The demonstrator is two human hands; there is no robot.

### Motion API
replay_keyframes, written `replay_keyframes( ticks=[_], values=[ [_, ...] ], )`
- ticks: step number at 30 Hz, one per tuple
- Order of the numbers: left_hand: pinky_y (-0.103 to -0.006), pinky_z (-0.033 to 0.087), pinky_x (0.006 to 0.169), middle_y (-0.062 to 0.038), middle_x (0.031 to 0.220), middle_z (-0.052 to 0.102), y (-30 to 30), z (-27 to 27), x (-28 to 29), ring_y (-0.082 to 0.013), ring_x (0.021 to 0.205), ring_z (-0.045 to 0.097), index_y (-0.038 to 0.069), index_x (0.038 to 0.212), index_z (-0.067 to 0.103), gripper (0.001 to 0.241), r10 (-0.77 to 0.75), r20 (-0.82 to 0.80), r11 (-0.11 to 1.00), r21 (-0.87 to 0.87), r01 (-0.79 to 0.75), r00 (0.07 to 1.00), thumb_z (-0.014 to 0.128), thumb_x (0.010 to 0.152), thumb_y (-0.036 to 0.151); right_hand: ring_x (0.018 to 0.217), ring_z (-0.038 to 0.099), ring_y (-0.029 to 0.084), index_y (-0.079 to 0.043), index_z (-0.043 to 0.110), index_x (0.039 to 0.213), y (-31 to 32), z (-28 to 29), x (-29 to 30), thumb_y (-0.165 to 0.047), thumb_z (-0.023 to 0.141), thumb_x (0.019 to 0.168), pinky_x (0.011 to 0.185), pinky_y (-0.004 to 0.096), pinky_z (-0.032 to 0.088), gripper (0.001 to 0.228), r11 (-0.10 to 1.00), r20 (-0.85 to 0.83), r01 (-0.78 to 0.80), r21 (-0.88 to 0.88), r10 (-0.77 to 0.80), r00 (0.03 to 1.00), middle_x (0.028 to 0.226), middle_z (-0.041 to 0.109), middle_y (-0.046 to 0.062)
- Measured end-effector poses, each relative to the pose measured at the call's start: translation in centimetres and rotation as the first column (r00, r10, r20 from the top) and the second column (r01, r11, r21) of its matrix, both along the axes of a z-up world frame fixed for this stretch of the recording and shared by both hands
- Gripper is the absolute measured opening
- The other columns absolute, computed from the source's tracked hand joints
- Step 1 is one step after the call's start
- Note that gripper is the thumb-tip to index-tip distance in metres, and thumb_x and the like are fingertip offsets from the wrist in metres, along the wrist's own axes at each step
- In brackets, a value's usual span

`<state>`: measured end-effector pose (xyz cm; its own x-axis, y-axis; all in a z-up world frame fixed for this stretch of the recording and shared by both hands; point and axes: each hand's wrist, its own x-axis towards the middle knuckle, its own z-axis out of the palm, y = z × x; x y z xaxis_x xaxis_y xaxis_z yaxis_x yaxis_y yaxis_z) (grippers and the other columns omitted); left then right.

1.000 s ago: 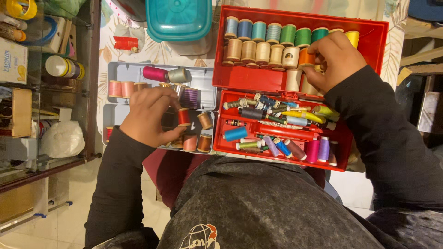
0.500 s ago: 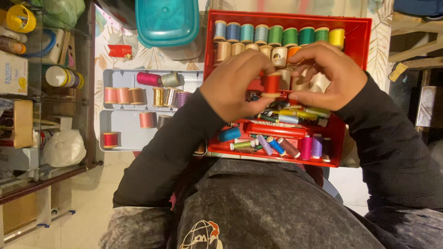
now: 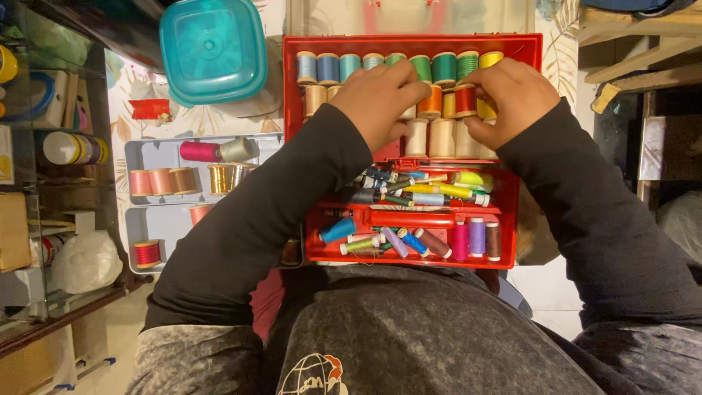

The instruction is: The person organizes thread spools by picking them up from a red plastic box and placing them into a grey compartmentalized tray. They handle spools of various colors, including brown, orange, pink, and blue, arranging them into the tray's slots.

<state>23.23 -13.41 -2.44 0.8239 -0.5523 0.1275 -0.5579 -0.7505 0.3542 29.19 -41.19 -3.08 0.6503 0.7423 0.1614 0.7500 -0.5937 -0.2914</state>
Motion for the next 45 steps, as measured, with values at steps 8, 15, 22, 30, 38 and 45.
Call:
replay_keyframes(
  ticks=[8,15,22,30,38,45],
  values=[
    [-0.0518,0.046,0.073,-0.011,0.115,0.05,0.6,-1.2,0.4,-0.0347,0.093,0.057,0.011,0.12,0.062,0.041,-0.046,0.048,0.999,-0.026,0.047,0.998,0.077,0.083,0.002,0.091,0.068,0.029,-0.008,0.063,0.124,0.9,-0.9,0.5,-0.021,0.078,0.084,0.074,0.045,0.053,0.044,0.996,-0.126,0.019,-0.087,-0.03,0.992,0.098,0.07,0.005],
    [-0.0515,0.047,0.075,-0.011,0.116,0.051,0.5,-2.5,0.8,-0.0344,0.096,0.057,0.009,0.121,0.064,0.037,-0.048,0.044,0.998,-0.031,0.05,0.998,0.068,0.086,-0.003,0.085,0.066,0.037,-0.013,0.063,0.111,0.4,-2.8,1.1,-0.028,0.075,0.093,0.075,0.05,0.051,0.027,0.982,-0.049,-0.045,-0.181,0.037,0.998,0.094,0.071,0.007],
    [-0.0506,0.046,0.077,-0.01,0.114,0.055,1.8,2.6,-2.1,-0.0344,0.099,0.059,0.012,0.12,0.062,0.038,-0.003,0.071,0.999,0.049,0.0,0.997,0.077,0.086,0.014,0.088,0.065,0.032,-0.015,0.067,0.109,0.3,-1.4,0.4,-0.032,0.075,0.092,0.077,0.048,0.05,0.025,0.986,0.012,-0.05,-0.156,0.053,0.999,0.094,0.068,0.004],
    [-0.0495,0.045,0.084,-0.009,0.12,0.072,13.6,9.5,-18.2,-0.0349,0.112,0.066,0.01,0.125,0.069,0.031,0.305,0.088,0.952,-0.015,-0.305,0.948,0.068,0.094,0.004,0.098,0.072,0.031,-0.009,0.077,0.115,0.9,3.0,-3.4,-0.023,0.072,0.096,0.08,0.043,0.056,0.023,0.985,0.123,-0.123,-0.119,0.138,0.983,0.102,0.075,0.007],
    [-0.0502,0.048,0.086,-0.01,0.119,0.069,25.4,7.3,-34.7,-0.0299,0.1,0.066,0.007,0.131,0.062,0.044,0.757,-0.064,0.653,0.121,-0.747,0.651,0.08,0.091,0.014,0.093,0.069,0.036,0.0,0.072,0.11,7.9,4.2,-9.4,-0.016,0.079,0.101,0.091,0.048,0.053,0.02,0.92,0.024,-0.38,0.096,0.379,0.925,0.104,0.073,0.017],
    [-0.0484,0.042,0.073,-0.006,0.122,0.053,29.8,1.6,-36.5,-0.0332,0.097,0.054,0.018,0.107,0.066,0.05,0.63,0.024,0.713,0.377,-0.59,0.776,0.092,0.07,0.038,0.093,0.072,0.035,-0.006,0.071,0.115,16.5,5.5,-14.5,-0.033,0.073,0.095,0.076,0.046,0.056,0.033,0.841,0.052,-0.539,-0.043,0.541,0.84,0.099,0.073,0.012]
  ],
)
